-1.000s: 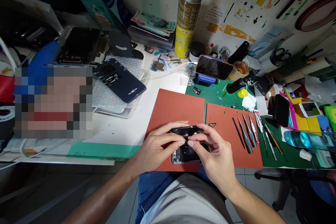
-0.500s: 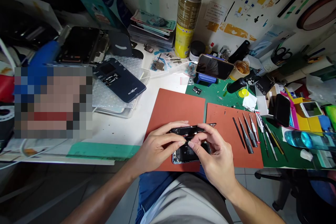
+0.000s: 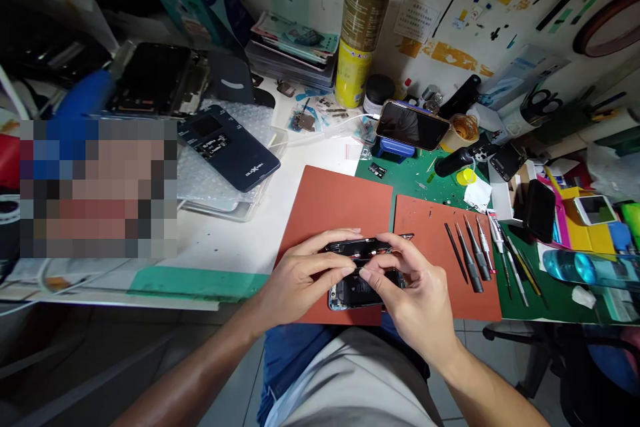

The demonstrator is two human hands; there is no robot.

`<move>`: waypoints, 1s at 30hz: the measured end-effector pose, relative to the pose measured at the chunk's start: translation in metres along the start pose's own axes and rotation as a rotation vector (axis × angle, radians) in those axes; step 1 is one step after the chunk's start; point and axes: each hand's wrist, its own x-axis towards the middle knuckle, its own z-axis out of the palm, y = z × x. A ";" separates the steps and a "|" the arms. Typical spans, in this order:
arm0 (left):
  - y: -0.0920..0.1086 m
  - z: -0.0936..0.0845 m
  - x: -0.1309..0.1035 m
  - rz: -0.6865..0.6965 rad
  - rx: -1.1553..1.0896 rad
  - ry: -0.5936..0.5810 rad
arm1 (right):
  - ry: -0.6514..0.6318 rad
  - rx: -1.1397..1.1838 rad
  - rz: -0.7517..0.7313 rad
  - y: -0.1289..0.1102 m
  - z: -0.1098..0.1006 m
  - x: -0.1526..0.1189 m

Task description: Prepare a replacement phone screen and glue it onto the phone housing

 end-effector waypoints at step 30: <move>0.002 -0.001 0.000 -0.089 -0.113 -0.001 | -0.112 0.159 0.101 0.006 0.000 0.005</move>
